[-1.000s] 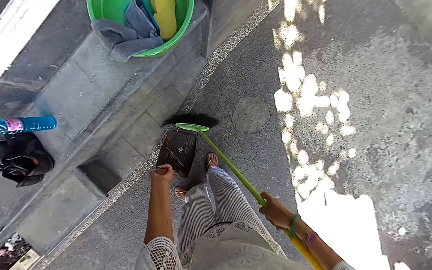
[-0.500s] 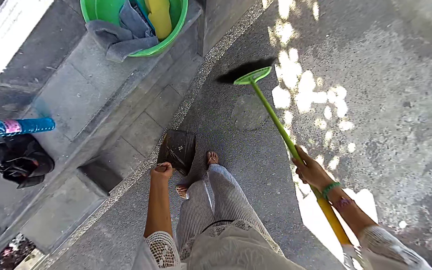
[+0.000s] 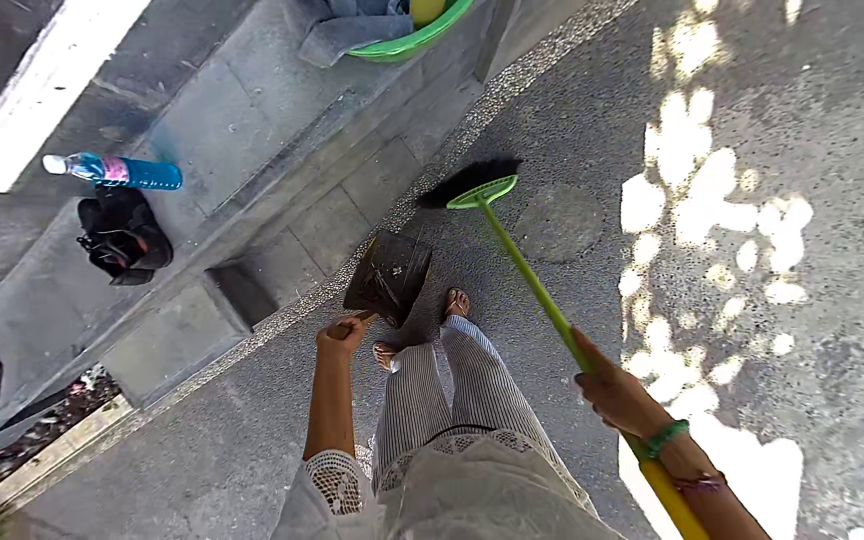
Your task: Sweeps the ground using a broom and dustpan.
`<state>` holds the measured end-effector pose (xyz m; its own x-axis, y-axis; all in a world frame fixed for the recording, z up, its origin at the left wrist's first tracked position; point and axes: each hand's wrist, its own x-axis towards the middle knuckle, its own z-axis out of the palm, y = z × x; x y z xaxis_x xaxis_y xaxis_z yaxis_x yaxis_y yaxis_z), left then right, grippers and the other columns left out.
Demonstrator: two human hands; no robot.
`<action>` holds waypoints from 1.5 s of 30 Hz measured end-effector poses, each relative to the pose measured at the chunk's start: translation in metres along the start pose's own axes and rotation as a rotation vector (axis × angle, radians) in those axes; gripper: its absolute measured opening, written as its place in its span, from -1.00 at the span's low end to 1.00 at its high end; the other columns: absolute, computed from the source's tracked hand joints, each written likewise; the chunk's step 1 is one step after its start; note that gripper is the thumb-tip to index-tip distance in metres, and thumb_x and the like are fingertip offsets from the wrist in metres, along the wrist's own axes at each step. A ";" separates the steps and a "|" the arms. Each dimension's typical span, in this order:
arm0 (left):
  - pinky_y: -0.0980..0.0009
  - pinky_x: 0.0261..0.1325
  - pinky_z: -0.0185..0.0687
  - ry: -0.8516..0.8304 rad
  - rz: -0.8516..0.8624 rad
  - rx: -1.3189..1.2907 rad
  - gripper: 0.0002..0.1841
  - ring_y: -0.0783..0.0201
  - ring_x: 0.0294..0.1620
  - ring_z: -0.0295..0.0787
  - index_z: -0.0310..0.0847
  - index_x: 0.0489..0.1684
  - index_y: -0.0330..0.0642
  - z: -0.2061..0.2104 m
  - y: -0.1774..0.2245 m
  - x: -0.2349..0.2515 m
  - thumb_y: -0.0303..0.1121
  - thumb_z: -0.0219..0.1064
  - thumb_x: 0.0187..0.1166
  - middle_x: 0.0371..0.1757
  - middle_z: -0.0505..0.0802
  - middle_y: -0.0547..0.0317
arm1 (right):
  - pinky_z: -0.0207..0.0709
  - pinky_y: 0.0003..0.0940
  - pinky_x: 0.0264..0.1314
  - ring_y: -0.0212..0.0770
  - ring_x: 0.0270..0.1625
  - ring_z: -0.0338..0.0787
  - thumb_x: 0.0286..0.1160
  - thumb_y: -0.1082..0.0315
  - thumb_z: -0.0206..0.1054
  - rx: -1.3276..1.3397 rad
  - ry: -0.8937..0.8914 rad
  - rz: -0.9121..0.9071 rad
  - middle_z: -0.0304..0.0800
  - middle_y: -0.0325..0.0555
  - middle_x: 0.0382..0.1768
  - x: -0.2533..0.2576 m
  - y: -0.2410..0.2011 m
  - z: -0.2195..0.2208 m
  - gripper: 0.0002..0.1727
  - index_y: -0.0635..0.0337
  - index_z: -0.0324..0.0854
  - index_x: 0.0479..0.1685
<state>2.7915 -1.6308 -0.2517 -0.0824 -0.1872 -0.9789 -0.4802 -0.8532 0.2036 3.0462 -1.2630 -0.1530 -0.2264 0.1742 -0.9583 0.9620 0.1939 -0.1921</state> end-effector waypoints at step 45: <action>0.53 -0.63 0.49 0.004 0.119 0.082 -0.76 0.35 -0.72 0.43 0.28 -0.24 -0.04 -0.034 0.055 0.009 -0.15 -0.10 0.82 -0.56 0.48 0.18 | 0.57 0.30 0.34 0.42 0.26 0.76 0.73 0.33 0.10 -0.560 -0.195 0.025 0.71 0.48 0.19 0.031 -0.053 0.232 0.02 -0.15 -0.71 0.93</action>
<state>2.7937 -1.6958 -0.2484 -0.1396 -0.2865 -0.9479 -0.5371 -0.7823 0.3155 3.0240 -1.4913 -0.2217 -0.1216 0.0148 -0.9925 0.7279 0.6811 -0.0791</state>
